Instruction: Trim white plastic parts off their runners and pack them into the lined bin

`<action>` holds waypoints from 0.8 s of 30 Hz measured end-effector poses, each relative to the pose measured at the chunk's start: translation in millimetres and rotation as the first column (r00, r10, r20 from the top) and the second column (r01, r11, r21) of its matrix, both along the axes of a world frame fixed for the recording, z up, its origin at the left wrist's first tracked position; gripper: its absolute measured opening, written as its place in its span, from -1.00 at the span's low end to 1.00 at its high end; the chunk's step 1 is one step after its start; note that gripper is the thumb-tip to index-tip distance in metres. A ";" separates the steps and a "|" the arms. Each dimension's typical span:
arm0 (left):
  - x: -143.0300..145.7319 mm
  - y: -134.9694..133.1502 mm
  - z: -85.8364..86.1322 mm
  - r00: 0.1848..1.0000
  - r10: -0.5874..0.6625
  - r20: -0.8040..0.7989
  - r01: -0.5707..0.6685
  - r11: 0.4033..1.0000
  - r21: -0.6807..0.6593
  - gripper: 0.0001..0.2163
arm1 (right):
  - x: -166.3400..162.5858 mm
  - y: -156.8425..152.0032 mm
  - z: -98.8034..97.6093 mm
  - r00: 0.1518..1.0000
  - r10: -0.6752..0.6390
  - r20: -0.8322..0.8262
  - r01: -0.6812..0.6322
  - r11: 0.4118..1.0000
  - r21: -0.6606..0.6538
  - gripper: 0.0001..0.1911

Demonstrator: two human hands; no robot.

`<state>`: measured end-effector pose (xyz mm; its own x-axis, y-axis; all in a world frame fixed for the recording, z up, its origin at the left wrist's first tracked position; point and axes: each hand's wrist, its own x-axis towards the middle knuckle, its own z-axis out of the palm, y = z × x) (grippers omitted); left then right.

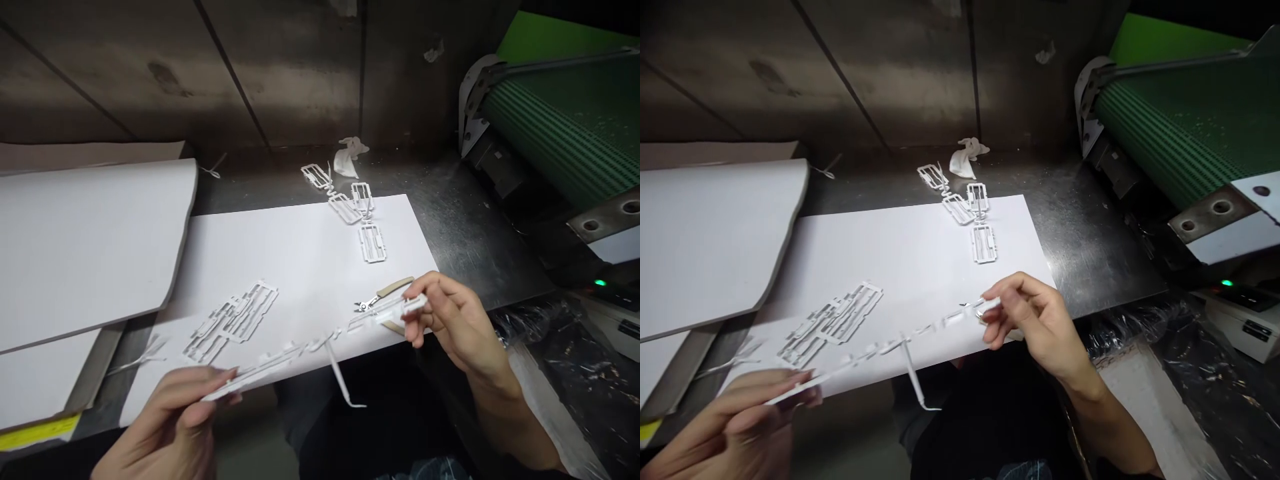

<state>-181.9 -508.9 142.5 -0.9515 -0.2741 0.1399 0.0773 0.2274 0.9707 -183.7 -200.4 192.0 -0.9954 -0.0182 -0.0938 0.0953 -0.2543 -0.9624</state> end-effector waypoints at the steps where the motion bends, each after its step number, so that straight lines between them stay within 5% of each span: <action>1: -1.5 2.3 1.9 0.999 -0.032 -0.011 0.031 0.998 -0.049 -0.72 | -2.1 2.5 0.1 1.000 -0.009 -0.023 0.010 0.999 0.036 -0.65; 4: -5.6 9.4 3.8 0.990 -0.078 0.117 0.083 0.996 -0.037 -0.64 | -11.9 10.8 1.9 0.994 -0.097 -0.050 0.107 0.959 0.263 -0.63; 7: -8.3 18.4 4.7 0.920 -0.206 0.333 0.130 0.963 0.235 -0.60 | -23.0 19.4 4.1 0.985 -0.166 -0.046 0.166 0.845 0.508 -0.69; 11: -14.5 30.8 11.9 0.703 -0.560 0.438 0.210 0.753 0.624 -0.61 | -31.4 30.1 2.8 0.979 -0.202 0.001 0.164 0.799 0.579 -0.60; 15: -23.0 35.3 19.6 0.411 -0.834 0.369 0.344 0.517 0.784 -0.47 | -34.4 35.4 0.0 0.966 -0.257 0.041 0.182 0.778 0.602 -0.58; 18: -25.7 35.5 24.3 0.268 -0.898 0.350 0.326 0.426 0.844 -0.44 | -36.9 37.0 -0.8 0.965 -0.254 0.061 0.167 0.781 0.602 -0.59; 21: -23.5 34.8 28.0 0.315 -0.897 0.311 0.365 0.417 0.833 -0.54 | -36.0 43.2 -5.8 0.982 -0.190 0.019 0.144 0.802 0.579 -0.61; 24: -18.0 33.4 24.4 0.590 -0.740 0.322 0.408 0.618 0.672 -0.66 | -27.1 54.8 -19.3 0.999 0.040 -0.022 -0.014 0.720 0.694 -0.43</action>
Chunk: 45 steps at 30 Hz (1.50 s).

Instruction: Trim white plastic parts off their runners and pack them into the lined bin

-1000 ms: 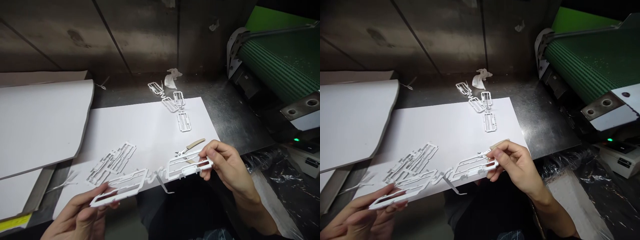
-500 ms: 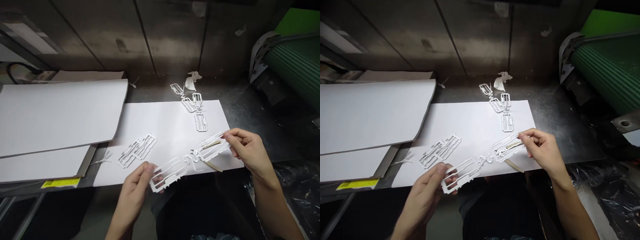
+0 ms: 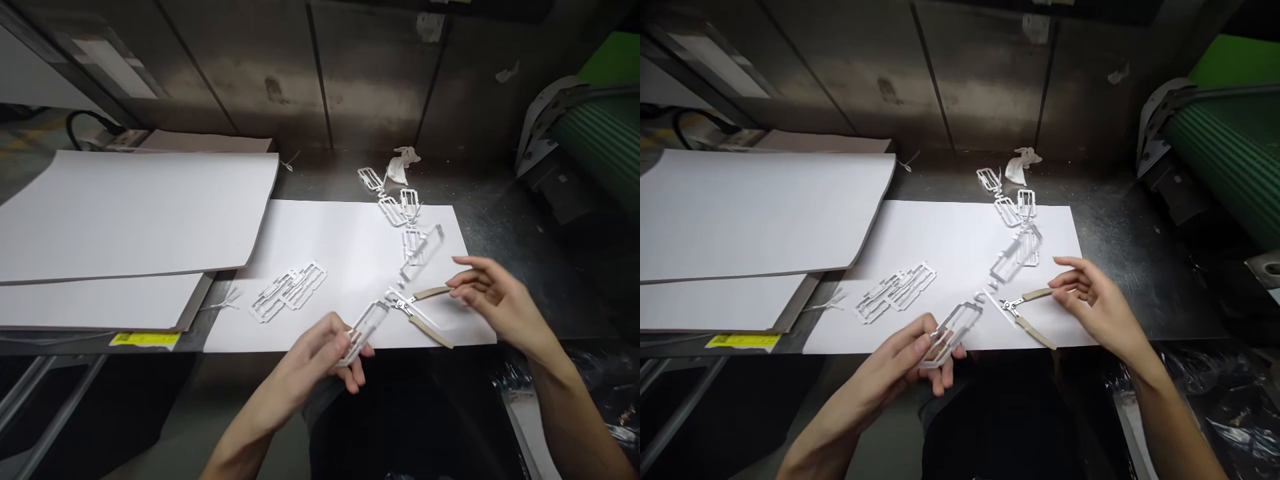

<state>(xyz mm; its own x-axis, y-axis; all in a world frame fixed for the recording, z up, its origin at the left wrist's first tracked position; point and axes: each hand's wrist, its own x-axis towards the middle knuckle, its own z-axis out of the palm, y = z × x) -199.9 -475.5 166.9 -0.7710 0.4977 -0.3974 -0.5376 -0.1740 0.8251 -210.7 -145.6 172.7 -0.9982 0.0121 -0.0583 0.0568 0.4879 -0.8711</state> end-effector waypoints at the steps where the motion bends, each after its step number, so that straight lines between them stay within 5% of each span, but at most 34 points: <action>1: 1.7 -0.1 -3.7 0.988 0.105 -0.114 -0.117 0.988 -0.099 -0.69 | 4.2 3.5 -6.1 0.995 0.099 0.021 -0.101 0.988 0.120 -0.33; 4: 4.6 2.4 -20.1 0.802 0.238 -0.548 -0.485 0.794 -0.367 -0.65 | 15.6 6.5 -24.5 0.933 0.334 0.132 -0.356 0.809 0.468 -0.04; 6: 4.8 6.2 -30.9 0.597 0.156 -0.787 -0.669 0.639 -0.380 -0.53 | 19.9 -0.1 -31.3 0.902 0.414 0.122 -0.400 0.697 0.595 0.02; 8: 4.5 10.3 -37.8 0.407 0.044 -0.912 -0.765 0.563 -0.314 -0.43 | 22.1 -12.1 -29.6 0.888 0.451 0.089 -0.392 0.641 0.660 -0.06; 12: 5.4 13.6 -39.5 0.228 -0.108 -0.968 -0.817 0.520 -0.250 -0.35 | 27.2 -39.1 -5.3 0.904 0.417 0.093 -0.367 0.646 0.670 -0.37; 16: 8.9 10.6 -37.9 0.140 -0.163 -0.977 -0.843 0.497 -0.204 -0.29 | 34.5 -55.7 23.1 0.939 0.315 0.137 -0.338 0.776 0.533 -0.58; 21: 12.4 9.8 -37.8 0.082 -0.177 -0.981 -0.847 0.506 -0.162 -0.24 | 32.6 -65.4 37.2 0.903 0.308 0.299 -0.381 0.896 0.226 -0.76; 31: 16.4 13.2 -36.2 0.056 -0.196 -0.979 -0.800 0.578 -0.162 -0.22 | 17.7 -74.8 36.6 0.881 0.340 0.329 -0.372 0.927 0.041 -0.61; 45: 11.8 25.2 -38.0 0.044 -0.201 -0.979 -0.765 0.623 -0.162 -0.39 | 15.0 -67.6 33.0 0.898 0.296 0.327 -0.333 0.941 0.061 -0.51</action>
